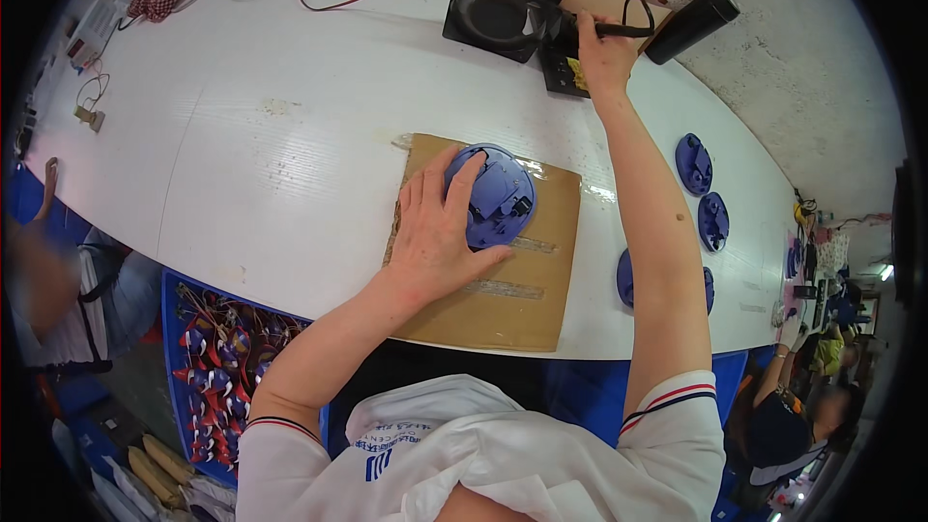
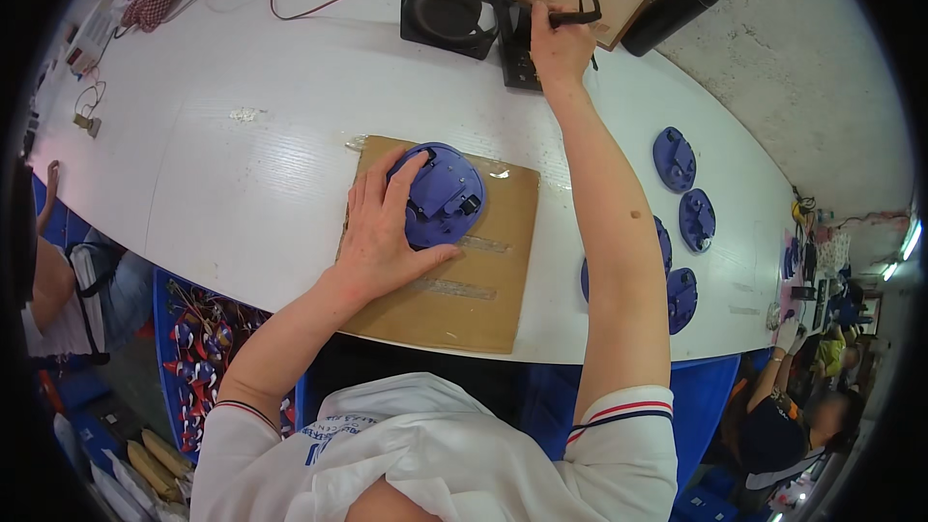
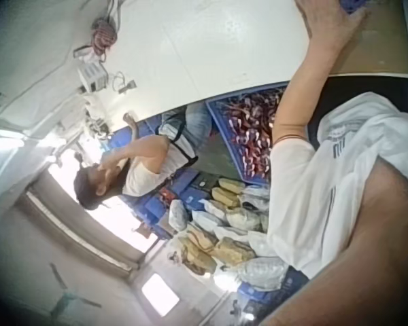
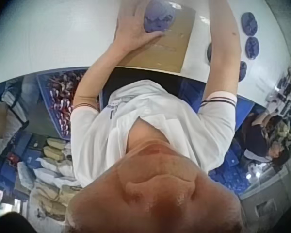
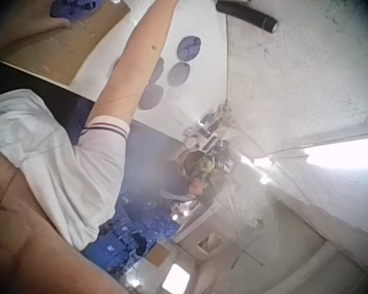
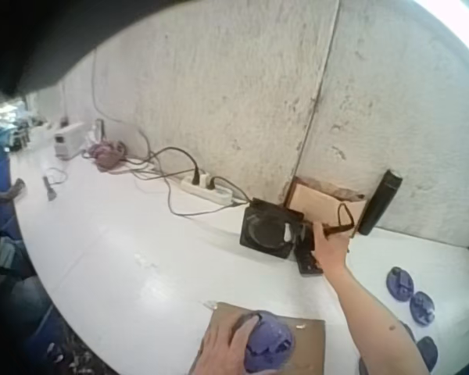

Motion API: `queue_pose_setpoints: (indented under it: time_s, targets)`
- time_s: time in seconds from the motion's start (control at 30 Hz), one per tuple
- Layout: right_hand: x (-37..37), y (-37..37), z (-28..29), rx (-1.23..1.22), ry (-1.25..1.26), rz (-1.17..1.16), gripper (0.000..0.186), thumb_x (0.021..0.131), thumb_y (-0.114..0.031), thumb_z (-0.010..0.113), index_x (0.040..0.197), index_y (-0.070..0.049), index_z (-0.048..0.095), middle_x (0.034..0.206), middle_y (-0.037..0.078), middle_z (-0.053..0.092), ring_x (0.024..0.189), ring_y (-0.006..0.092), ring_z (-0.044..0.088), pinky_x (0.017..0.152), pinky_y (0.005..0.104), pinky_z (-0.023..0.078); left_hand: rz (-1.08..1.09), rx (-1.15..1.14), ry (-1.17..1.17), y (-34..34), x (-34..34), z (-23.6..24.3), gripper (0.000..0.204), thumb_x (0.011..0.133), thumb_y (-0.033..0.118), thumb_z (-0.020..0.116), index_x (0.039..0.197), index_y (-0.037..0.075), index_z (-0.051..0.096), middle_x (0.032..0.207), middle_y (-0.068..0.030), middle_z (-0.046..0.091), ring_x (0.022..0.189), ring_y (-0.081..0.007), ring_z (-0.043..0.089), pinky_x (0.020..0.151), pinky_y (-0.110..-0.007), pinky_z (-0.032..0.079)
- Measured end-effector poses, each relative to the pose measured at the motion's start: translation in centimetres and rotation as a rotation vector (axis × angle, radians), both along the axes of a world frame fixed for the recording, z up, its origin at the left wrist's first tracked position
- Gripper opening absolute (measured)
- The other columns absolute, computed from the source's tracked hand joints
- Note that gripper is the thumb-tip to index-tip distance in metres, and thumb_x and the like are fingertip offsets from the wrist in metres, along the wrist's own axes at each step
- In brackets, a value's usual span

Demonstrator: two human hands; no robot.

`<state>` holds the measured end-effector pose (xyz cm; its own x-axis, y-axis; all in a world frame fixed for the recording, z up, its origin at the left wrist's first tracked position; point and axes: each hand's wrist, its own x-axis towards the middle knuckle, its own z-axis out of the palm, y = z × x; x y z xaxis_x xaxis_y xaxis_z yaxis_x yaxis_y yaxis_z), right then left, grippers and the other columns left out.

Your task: Soldering wires and components onto blue plastic casings at a workbench.

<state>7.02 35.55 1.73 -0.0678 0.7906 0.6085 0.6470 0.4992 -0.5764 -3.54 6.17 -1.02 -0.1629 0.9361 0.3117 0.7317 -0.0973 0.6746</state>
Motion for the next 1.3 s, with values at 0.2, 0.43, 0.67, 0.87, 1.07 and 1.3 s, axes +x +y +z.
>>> queue_pose_setpoints:
  time_s: [0.2, 0.43, 0.67, 0.87, 1.07, 1.3]
  targets:
    - [0.5, -0.4, -1.7, 0.07, 0.216, 0.02, 0.028, 0.083, -0.031, 0.062, 0.082, -0.004, 0.068, 0.072, 0.009, 0.068, 0.064, 0.0272, 0.062, 0.062, 0.0341, 0.048, 0.009, 0.003, 0.082, 0.2, 0.2, 0.1, 0.089, 0.06, 0.031, 0.082, 0.135, 0.008, 0.04, 0.138, -0.0202, 0.032, 0.12, -0.0362, 0.038, 0.103, -0.046, 0.028]
    - [-0.7, -1.0, -0.2, 0.186, 0.183, -0.039, 0.032, 0.084, -0.032, 0.06, 0.077, -0.002, 0.067, 0.067, 0.012, 0.067, 0.06, 0.0273, 0.061, 0.06, 0.0339, 0.048, 0.009, 0.001, 0.116, 0.1, 0.6, 0.0, 0.086, 0.06, 0.031, 0.082, 0.133, 0.009, 0.043, 0.138, -0.0203, 0.032, 0.121, -0.0366, 0.037, 0.103, -0.045, 0.028]
    - [1.9, 1.5, 3.0, 0.014, 0.37, -0.161, 0.033, 0.085, -0.031, 0.06, 0.071, -0.001, 0.063, 0.059, 0.011, 0.061, 0.049, 0.022, 0.054, 0.052, 0.0307, 0.044, 0.029, -0.008, 0.066, -0.2, 0.5, 0.3, 0.088, 0.059, 0.031, 0.083, 0.134, 0.009, 0.041, 0.134, -0.0198, 0.034, 0.12, -0.0365, 0.037, 0.103, -0.045, 0.028]
    - [9.2, 2.1, 4.8, -0.701, 1.437, 0.429, 0.019, 0.09, -0.021, 0.055, 0.079, -0.007, 0.047, 0.058, -0.002, 0.045, 0.044, 0.0046, 0.034, 0.044, 0.0206, 0.028, 0.072, -0.028, 0.017, -0.3, 0.9, 0.6, 0.094, 0.056, 0.028, 0.085, 0.135, 0.009, 0.039, 0.128, -0.0182, 0.037, 0.115, -0.036, 0.04, 0.1, -0.045, 0.032]
    - [9.8, -8.5, 4.0, -1.018, 1.693, 0.825, 0.021, 0.094, -0.019, 0.053, 0.079, -0.009, 0.043, 0.064, -0.004, 0.042, 0.043, 0.0044, 0.031, 0.044, 0.0214, 0.025, 0.064, 0.075, -0.097, -0.1, 0.2, -0.3, 0.095, 0.055, 0.023, 0.084, 0.136, 0.01, 0.037, 0.125, -0.0176, 0.039, 0.111, -0.0347, 0.043, 0.099, -0.048, 0.034]
    - [11.8, -16.4, -0.4, -1.133, 1.825, 0.905, 0.025, 0.093, -0.02, 0.054, 0.113, -0.006, 0.058, 0.066, -0.003, 0.041, 0.043, 0.0032, 0.031, 0.043, 0.0199, 0.022, -0.375, -0.081, -0.348, -0.7, -2.8, 1.7, 0.1, 0.056, 0.02, 0.082, 0.141, 0.008, 0.032, 0.13, -0.0196, 0.04, 0.114, -0.035, 0.044, 0.1, -0.052, 0.034]
